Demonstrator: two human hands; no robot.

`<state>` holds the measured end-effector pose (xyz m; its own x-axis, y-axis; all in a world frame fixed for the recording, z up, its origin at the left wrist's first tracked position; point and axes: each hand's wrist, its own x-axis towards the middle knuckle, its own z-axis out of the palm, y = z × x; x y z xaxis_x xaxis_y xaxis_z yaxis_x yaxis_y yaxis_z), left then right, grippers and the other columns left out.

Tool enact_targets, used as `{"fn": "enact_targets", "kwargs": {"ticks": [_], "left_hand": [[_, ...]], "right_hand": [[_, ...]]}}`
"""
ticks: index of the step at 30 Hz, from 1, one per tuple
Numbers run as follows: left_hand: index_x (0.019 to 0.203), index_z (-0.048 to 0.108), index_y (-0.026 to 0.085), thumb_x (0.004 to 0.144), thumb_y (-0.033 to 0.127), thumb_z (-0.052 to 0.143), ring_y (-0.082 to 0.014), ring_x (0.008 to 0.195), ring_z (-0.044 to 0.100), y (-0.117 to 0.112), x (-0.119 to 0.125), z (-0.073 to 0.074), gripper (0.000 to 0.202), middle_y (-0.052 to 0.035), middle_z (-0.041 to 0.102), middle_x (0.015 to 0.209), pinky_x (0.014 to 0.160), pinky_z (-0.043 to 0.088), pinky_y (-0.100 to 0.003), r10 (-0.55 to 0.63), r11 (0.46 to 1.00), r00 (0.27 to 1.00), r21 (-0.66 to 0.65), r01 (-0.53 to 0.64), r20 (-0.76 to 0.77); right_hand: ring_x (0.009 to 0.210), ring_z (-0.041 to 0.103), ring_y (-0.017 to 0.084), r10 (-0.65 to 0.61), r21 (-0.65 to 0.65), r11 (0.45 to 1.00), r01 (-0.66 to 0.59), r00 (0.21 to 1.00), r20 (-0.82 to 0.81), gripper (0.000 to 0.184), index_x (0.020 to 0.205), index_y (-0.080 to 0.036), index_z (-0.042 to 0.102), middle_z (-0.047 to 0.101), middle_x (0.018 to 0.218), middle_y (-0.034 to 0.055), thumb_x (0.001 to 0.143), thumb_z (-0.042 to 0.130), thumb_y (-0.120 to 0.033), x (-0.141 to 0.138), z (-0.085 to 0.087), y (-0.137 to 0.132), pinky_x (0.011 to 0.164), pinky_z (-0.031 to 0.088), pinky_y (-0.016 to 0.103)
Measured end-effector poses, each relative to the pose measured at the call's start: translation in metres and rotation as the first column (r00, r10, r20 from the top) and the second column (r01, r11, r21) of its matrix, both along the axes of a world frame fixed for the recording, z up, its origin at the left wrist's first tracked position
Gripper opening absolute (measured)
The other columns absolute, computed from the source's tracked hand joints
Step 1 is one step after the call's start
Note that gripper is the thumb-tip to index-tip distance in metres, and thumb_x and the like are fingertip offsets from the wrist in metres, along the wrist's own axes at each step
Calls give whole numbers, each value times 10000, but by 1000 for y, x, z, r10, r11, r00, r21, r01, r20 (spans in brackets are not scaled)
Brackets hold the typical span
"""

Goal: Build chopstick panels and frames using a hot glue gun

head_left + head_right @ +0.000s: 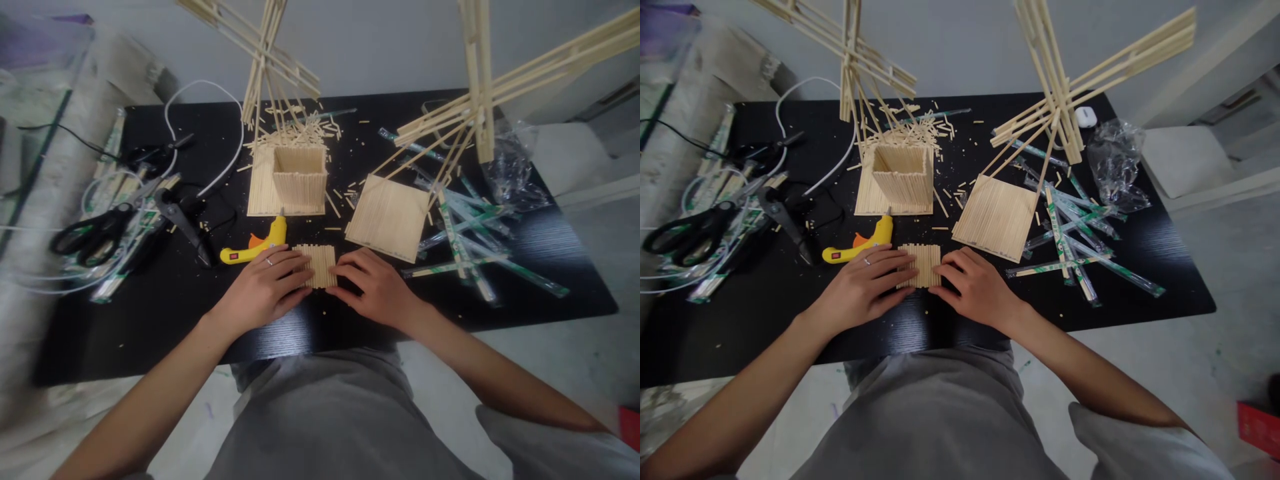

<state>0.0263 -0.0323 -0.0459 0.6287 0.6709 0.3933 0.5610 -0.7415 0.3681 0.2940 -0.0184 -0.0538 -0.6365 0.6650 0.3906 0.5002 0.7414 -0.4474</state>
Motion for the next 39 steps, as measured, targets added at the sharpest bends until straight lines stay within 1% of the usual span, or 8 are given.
{"fn": "enact_targets", "kwargs": {"ticks": [3, 6, 12, 17, 20, 25, 33, 39], "left_hand": [[1252, 731, 214, 967, 258, 714, -254, 1218, 714, 0, 0, 1, 289, -93, 756, 1294, 1146, 543, -523, -11, 1000, 1000, 10, 11, 6], [1258, 723, 209, 973, 274, 713, -256, 1225, 711, 1, 1, 2, 293, -91, 754, 1304, 1150, 540, -527, -24, 999, 1000, 30, 24, -14], [1241, 718, 172, 998, 283, 691, -258, 1231, 706, 3, 6, 3, 268, -96, 752, 1302, 1158, 529, -512, -48, 997, 997, 60, 52, -66], [1285, 706, 192, 1014, 271, 665, -259, 1218, 712, 4, 9, 3, 285, -84, 758, 1295, 1140, 537, -504, -53, 996, 995, 68, 58, -82], [1247, 723, 205, 1024, 266, 649, -250, 1217, 713, 4, 9, 3, 243, -77, 760, 1291, 1137, 541, -493, -48, 996, 996, 73, 54, -77], [1200, 740, 180, 1010, 249, 667, -247, 1194, 722, 4, 9, 1, 214, -92, 766, 1267, 1122, 557, -491, -55, 994, 997, 92, 61, -62], [1177, 744, 168, 985, 224, 699, -245, 1197, 720, 3, 10, -2, 205, -90, 772, 1257, 1118, 568, -476, -60, 992, 998, 107, 63, -35], [1158, 751, 190, 996, 218, 685, -234, 1182, 731, 3, 11, -2, 177, -60, 786, 1232, 1111, 578, -483, -69, 992, 997, 106, 71, -17]], "right_hand": [[962, 669, 256, -6, -9, 1000, 6, 1000, -11, 297, 1135, -192, 737, 697, 1038, 103, 983, 719, -447, 1, 1, 1, 872, 601, 452], [1004, 682, 264, -20, 2, 1000, 20, 999, -27, 323, 1154, -198, 728, 692, 1071, 112, 976, 725, -467, 2, 3, 1, 877, 602, 451], [1031, 685, 269, 36, 13, 999, -36, 999, -37, 243, 1117, -167, 724, 711, 1109, 133, 997, 711, -378, 1, 1, 0, 914, 594, 466], [1074, 677, 274, 62, 31, 998, -61, 998, -20, 238, 1183, -184, 725, 722, 1152, 129, 1021, 672, -350, -1, -3, -1, 937, 594, 474], [1066, 672, 267, 71, 40, 997, -70, 997, -26, 219, 1173, -175, 732, 726, 1137, 121, 1021, 671, -320, -2, -3, -1, 946, 594, 460], [1046, 659, 259, 79, 53, 996, -76, 996, -47, 171, 1130, -142, 740, 733, 1105, 127, 1022, 662, -250, -4, -3, -1, 940, 598, 449], [1030, 646, 259, 84, 73, 994, -79, 993, -80, 173, 1122, -112, 742, 728, 1099, 139, 1006, 686, -228, -5, -6, -1, 934, 598, 453], [1023, 646, 253, 77, 66, 995, -72, 993, -87, 148, 1106, -132, 737, 729, 1092, 131, 1013, 673, -228, -6, -6, -1, 929, 601, 447]]}}
